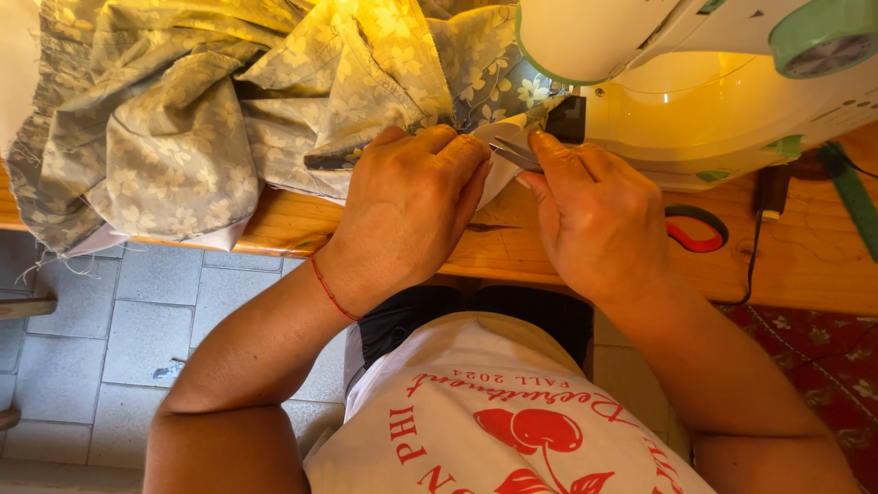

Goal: Sewing fabric pieces together using a sewing machine

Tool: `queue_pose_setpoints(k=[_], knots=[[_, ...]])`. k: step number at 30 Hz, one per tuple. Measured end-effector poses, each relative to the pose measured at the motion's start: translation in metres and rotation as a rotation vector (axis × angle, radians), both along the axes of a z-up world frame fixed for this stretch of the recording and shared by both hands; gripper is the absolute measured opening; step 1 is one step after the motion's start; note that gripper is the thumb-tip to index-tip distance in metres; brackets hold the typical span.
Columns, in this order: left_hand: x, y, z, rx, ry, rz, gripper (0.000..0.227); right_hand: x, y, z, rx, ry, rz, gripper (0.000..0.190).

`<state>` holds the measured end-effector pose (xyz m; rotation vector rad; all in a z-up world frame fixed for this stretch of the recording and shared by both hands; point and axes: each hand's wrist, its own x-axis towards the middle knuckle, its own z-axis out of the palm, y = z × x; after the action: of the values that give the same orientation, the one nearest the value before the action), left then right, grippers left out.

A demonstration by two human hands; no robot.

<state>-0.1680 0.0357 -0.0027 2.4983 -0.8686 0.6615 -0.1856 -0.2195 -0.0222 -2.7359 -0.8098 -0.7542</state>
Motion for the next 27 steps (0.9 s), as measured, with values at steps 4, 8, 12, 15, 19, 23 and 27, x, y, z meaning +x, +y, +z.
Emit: queue_pose_setpoints(k=[4,8,12,15,19,23,27], knots=[[-0.002,0.003,0.002,0.002,0.013,-0.012,0.021,-0.002,0.001,0.004,-0.002,-0.024,0.009,0.013],[-0.007,0.024,0.007,-0.020,0.032,-0.018,0.021,-0.018,-0.021,0.017,0.036,0.126,0.045,0.030],[-0.015,0.056,0.015,-0.083,0.057,0.090,0.044,-0.032,-0.057,-0.015,0.110,0.252,0.297,0.057],[-0.021,0.055,0.020,-0.111,0.077,0.133,0.005,-0.027,-0.057,-0.052,-0.017,0.173,0.393,0.048],[-0.019,0.058,0.014,-0.020,0.142,0.239,0.005,-0.014,-0.041,-0.060,0.098,0.219,0.428,0.049],[-0.021,0.077,0.021,-0.147,0.349,0.226,0.017,-0.011,-0.023,-0.059,0.135,0.288,0.482,0.045],[-0.021,0.097,0.024,-0.161,0.351,0.183,0.006,-0.008,-0.012,-0.055,0.125,0.251,0.520,0.035]])
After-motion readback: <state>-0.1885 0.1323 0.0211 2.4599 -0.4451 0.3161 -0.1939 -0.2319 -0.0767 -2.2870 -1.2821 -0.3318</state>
